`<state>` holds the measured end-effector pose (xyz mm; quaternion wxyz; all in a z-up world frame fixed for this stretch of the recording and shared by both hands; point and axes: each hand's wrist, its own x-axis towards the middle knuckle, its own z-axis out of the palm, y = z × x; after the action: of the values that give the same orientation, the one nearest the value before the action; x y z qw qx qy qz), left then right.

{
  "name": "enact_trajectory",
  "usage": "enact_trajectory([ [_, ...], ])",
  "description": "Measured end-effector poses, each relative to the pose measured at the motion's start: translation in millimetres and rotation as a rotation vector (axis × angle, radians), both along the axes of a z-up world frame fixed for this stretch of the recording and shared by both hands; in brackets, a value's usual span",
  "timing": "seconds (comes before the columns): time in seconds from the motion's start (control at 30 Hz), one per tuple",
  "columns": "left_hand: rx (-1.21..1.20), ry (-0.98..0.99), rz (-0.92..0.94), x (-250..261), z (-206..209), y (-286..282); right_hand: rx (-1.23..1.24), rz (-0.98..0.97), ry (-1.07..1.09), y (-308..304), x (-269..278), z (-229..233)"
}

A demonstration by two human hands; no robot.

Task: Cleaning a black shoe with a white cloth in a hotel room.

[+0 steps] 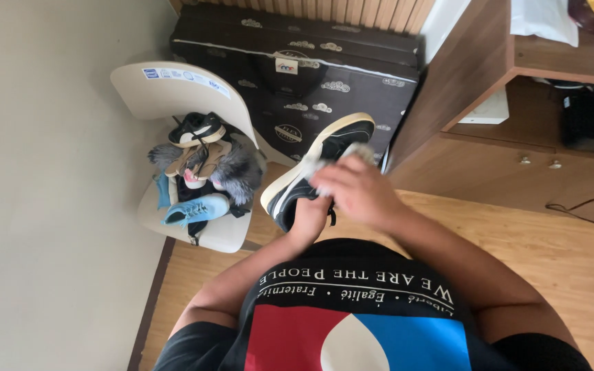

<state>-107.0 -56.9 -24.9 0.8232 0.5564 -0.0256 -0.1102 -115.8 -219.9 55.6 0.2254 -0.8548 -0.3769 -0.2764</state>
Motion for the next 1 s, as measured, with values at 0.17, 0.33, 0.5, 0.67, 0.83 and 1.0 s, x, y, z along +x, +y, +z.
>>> enact_trajectory([
  [0.17,-0.003,0.000,0.012,-1.0,20.7,1.8,0.419,-0.218,0.580,-31.2,21.3,5.7],
  [0.33,0.085,0.002,0.100,-21.1,41.2,-7.2,1.212,0.072,0.923,-22.5,12.3,23.7],
  [0.5,0.147,0.039,0.067,-23.1,55.5,-6.3,0.450,-0.272,0.024,-16.7,32.9,-12.8],
  [0.67,0.199,0.052,0.009,-22.5,94.0,2.9,0.314,-0.158,0.145,-23.8,17.3,-20.7],
  [0.83,0.186,0.060,0.022,-16.2,93.8,-0.9,0.133,-0.025,0.242,-14.2,-8.3,26.8],
  [1.0,0.144,0.156,0.164,-15.6,60.0,-11.6,-0.098,-0.293,-0.009,-16.2,-7.6,19.0],
])
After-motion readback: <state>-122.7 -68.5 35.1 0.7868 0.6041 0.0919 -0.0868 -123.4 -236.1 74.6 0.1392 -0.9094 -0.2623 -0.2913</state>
